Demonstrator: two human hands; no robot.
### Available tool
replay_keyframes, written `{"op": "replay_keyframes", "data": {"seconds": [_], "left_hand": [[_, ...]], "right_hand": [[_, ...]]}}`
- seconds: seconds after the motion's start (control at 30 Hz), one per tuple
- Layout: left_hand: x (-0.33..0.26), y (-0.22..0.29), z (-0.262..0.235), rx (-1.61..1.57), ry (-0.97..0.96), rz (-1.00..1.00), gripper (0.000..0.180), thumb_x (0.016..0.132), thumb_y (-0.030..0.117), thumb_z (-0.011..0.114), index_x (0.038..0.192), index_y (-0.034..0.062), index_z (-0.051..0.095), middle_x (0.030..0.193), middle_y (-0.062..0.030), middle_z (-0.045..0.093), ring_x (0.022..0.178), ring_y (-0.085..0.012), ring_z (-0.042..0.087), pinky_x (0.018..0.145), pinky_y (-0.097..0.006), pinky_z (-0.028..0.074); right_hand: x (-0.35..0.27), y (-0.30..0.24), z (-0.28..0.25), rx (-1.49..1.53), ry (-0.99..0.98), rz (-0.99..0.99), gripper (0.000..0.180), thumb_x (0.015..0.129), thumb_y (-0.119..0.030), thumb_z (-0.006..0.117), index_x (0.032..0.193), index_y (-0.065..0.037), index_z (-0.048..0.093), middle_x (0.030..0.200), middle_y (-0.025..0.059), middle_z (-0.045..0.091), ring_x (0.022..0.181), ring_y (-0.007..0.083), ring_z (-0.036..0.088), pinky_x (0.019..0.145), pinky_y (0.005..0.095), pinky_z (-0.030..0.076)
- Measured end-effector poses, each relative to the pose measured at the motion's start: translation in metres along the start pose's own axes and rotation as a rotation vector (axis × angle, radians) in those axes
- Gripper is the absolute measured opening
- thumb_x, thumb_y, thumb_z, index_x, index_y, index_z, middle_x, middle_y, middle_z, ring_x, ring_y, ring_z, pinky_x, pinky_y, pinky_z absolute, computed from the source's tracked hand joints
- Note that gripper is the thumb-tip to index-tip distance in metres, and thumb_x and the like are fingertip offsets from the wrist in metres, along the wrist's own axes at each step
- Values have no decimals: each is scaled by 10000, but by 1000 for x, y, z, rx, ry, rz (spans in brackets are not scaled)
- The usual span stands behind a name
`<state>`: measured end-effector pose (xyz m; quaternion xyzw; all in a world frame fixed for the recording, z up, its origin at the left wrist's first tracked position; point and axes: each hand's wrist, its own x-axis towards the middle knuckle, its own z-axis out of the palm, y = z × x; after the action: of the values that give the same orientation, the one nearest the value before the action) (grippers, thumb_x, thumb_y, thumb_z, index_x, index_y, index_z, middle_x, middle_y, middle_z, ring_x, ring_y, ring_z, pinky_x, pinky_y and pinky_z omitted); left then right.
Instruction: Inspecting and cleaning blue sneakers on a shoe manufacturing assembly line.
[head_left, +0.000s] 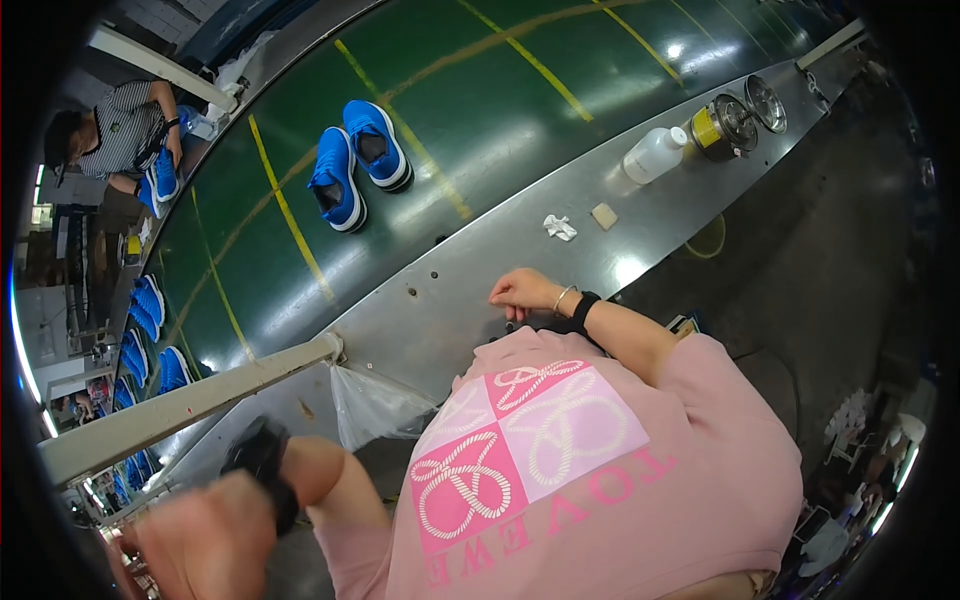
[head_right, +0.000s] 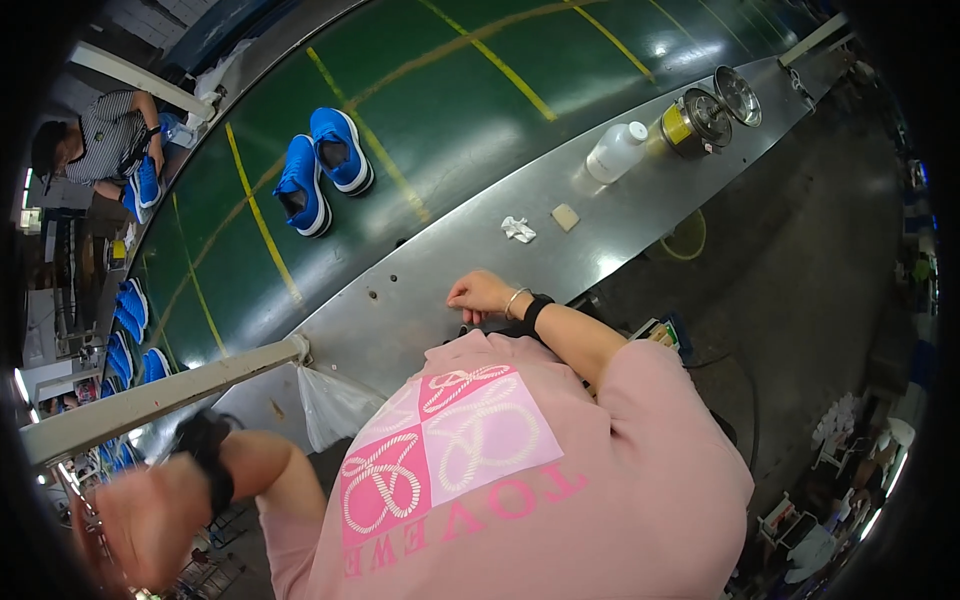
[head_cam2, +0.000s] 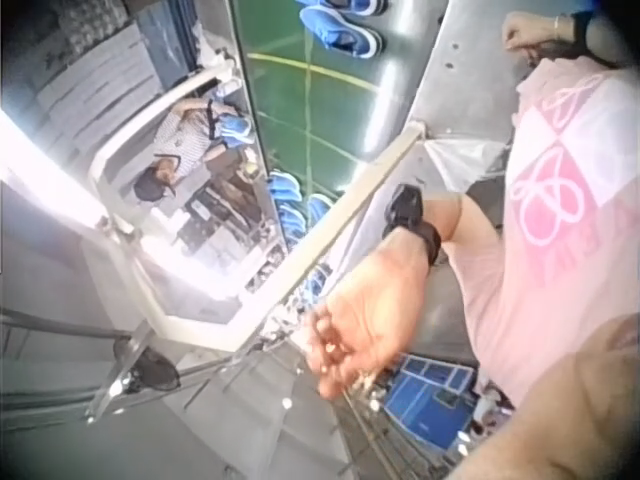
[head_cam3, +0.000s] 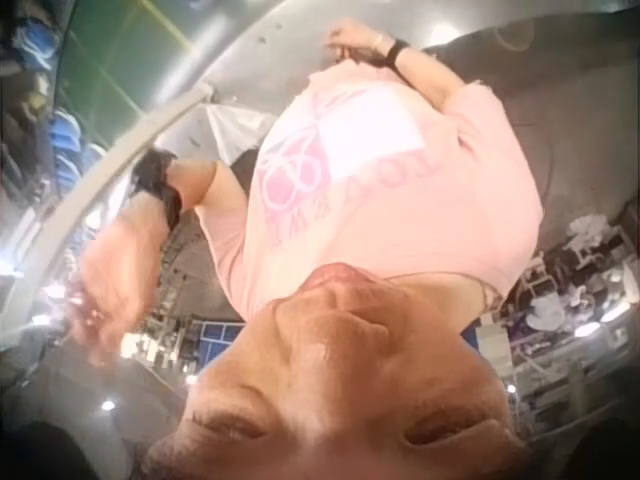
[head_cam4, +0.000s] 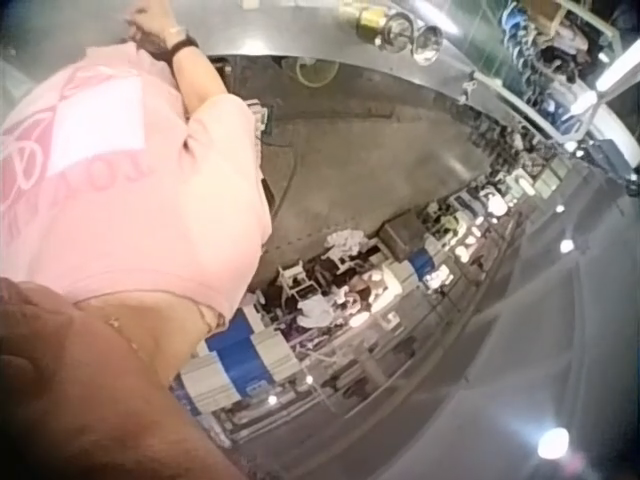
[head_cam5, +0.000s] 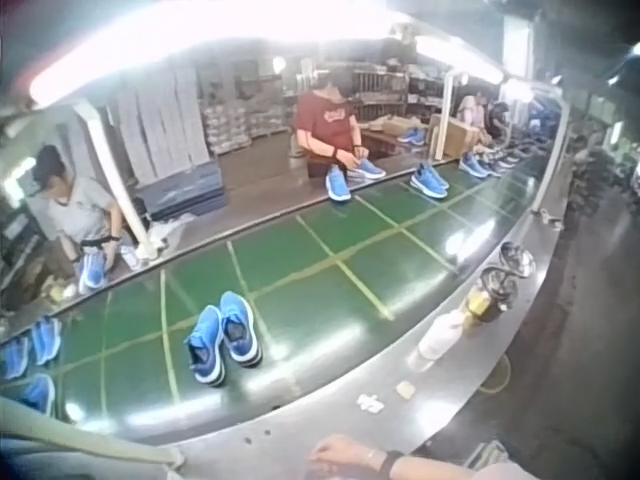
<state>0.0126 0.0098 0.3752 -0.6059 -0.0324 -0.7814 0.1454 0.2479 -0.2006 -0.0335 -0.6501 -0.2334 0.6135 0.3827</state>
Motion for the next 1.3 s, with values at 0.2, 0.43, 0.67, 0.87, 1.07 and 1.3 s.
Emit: {"op": "replay_keyframes", "data": {"seconds": [0.2, 0.43, 0.67, 0.87, 1.07, 1.3], "left_hand": [[-262, -24, 130, -364, -1222, -910, 478, 878, 119, 663, 1334, 58, 535, 1276, -120, 569, 1074, -221, 544, 912, -327, 429], [-436, -34, 149, -180, -1594, -741, 683, 805, 219, 742, 1393, 48, 441, 1419, -190, 465, 1293, -365, 418, 1084, -429, 260], [-440, -46, 160, -117, -1679, -815, 452, 776, 67, 726, 1202, 48, 577, 1151, -193, 628, 1104, -397, 589, 917, -449, 474], [-351, -30, 134, -501, -1626, -1442, 457, 824, 102, 761, 1217, -9, 555, 805, -42, 632, 678, -87, 562, 618, -245, 458], [-277, -2, 89, -780, -1490, -1745, 459, 843, 101, 752, 1244, 31, 539, 907, -12, 644, 770, -73, 582, 640, -232, 461], [-226, 37, 94, -776, -1567, -1670, 446, 810, 120, 790, 1188, 52, 564, 823, 17, 626, 692, -51, 552, 591, -209, 418]], "right_hand": [[-31, 8, -19, -38, 628, -205, 165, 915, -171, 626, 1001, -44, 688, 728, 67, 677, 600, 198, 642, 558, 313, 511], [-44, -12, -61, -494, 1203, -350, 306, 829, -119, 690, 1131, -125, 645, 1039, 77, 597, 1029, 290, 566, 893, 384, 460], [-16, 17, -71, -518, 1126, -394, 172, 850, -129, 684, 1019, -98, 696, 1021, 97, 621, 924, 306, 626, 799, 395, 510], [-20, 9, -82, -296, 959, -358, 195, 883, -16, 613, 1044, -78, 703, 917, 79, 660, 803, 207, 653, 710, 307, 519], [-25, -18, -81, 643, 529, -290, 245, 941, -20, 581, 1178, -31, 640, 1021, 16, 651, 863, 83, 612, 765, 231, 510], [-69, -70, -94, 784, 328, -289, 268, 963, -55, 561, 1228, -44, 596, 1028, 72, 661, 899, 143, 642, 834, 294, 533]]}}
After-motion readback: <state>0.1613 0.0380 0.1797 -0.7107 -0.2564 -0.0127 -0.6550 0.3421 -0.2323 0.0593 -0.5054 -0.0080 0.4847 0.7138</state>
